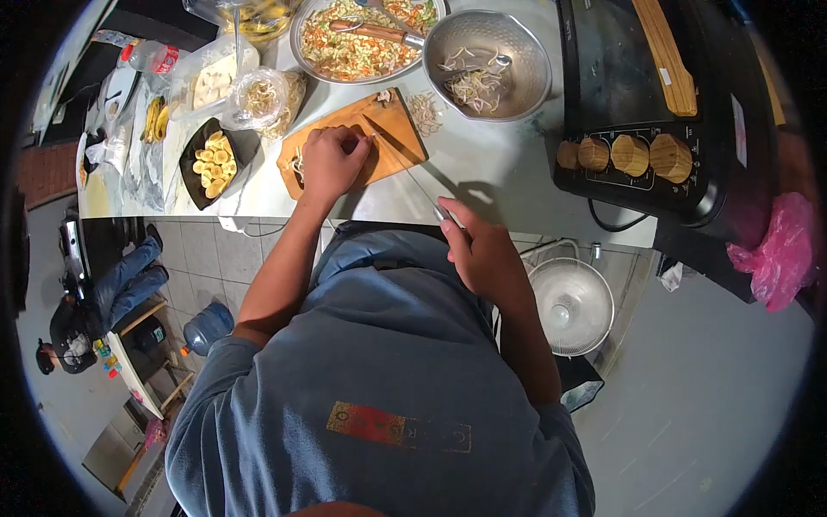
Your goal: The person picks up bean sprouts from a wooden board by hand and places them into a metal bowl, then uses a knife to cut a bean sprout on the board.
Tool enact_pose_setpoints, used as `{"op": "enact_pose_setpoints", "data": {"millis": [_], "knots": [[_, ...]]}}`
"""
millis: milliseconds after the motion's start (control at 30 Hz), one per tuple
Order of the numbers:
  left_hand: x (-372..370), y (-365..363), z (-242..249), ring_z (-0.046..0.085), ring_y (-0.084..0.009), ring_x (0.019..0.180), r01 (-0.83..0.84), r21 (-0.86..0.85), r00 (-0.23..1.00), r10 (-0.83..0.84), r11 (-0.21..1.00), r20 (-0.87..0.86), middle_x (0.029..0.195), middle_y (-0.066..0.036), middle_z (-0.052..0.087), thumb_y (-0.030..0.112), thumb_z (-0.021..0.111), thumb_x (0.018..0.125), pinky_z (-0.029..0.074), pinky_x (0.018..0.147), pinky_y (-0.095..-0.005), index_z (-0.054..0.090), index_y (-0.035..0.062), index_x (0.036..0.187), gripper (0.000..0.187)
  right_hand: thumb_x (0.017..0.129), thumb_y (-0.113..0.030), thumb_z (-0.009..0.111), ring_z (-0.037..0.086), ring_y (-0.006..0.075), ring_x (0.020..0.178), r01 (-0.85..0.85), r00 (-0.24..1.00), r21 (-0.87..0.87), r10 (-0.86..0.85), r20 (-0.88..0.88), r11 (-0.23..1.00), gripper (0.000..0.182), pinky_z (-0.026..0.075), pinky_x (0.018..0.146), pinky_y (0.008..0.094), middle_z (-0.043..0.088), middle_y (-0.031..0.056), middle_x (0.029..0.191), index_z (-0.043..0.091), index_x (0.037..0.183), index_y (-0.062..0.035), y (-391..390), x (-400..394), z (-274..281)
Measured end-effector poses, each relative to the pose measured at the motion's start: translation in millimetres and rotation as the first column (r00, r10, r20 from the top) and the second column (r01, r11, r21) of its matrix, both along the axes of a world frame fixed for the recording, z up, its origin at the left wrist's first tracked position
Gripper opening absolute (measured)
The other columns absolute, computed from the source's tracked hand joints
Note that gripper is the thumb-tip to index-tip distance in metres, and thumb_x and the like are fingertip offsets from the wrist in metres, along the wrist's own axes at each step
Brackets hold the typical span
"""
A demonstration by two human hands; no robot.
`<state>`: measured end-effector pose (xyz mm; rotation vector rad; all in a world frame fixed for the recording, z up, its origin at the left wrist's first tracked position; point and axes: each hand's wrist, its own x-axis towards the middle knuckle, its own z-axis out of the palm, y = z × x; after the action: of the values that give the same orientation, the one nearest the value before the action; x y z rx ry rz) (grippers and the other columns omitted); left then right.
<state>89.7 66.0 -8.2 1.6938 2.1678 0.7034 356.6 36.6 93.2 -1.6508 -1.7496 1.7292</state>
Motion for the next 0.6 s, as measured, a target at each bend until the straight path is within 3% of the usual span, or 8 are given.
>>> {"op": "enact_pose_setpoints", "data": {"millis": [33,100,333,600], "knots": [[0.2,0.2,-0.2,0.062,-0.0329,0.082,-0.001,-0.001,1.0,0.001,1.0,0.007,0.08,-0.011,0.071,0.029,0.073,0.081,0.049,0.077,-0.0446,0.073,0.0055,0.077,0.024,0.101,-0.017,0.055,0.06,0.0101,0.064,0.002,1.0,0.0,-0.002,0.001,1.0,0.036,0.047,0.06,0.0261,0.064,0.0031,0.078,0.06,0.134,-0.0057,-0.2,0.1,-0.1],[0.4,0.6,-0.7,0.062,-0.0328,0.082,-0.001,-0.002,1.0,0.001,1.0,0.001,0.08,-0.011,0.071,0.029,0.073,0.081,0.049,0.077,-0.0445,0.073,0.0056,0.078,0.024,0.101,-0.024,0.056,0.068,0.0178,0.066,0.01,1.0,0.019,-0.01,0.0,1.0,0.037,0.052,0.067,0.0318,0.066,0.0113,0.07,0.06,0.135,-0.0096,-0.6,-0.5,-0.4],[-0.6,0.2,-3.7,0.062,-0.0326,0.083,-0.004,0.007,1.0,0.004,1.0,-0.004,0.08,-0.01,0.072,0.03,0.073,0.081,0.048,0.077,-0.0442,0.073,0.0061,0.078,0.024,0.101,-0.022,0.056,0.066,0.0172,0.061,-0.007,0.998,-0.012,0.008,0.058,1.0,0.039,0.052,0.065,0.0312,0.066,0.0118,0.071,0.06,0.137,-0.0104,1.4,-2.0,-5.7],[0.2,1.0,0.3,0.061,-0.0327,0.083,-0.013,-0.03,1.0,0.013,0.999,-0.004,0.081,-0.01,0.072,0.032,0.072,0.082,0.047,0.076,-0.0445,0.073,0.0067,0.078,0.026,0.101,-0.024,0.058,0.064,0.015,0.06,0.0,0.999,0.08,-0.003,0.039,0.997,0.039,0.052,0.065,0.0306,0.067,0.0102,0.072,0.06,0.138,-0.0135,-7.3,10.1,-15.0]]}}
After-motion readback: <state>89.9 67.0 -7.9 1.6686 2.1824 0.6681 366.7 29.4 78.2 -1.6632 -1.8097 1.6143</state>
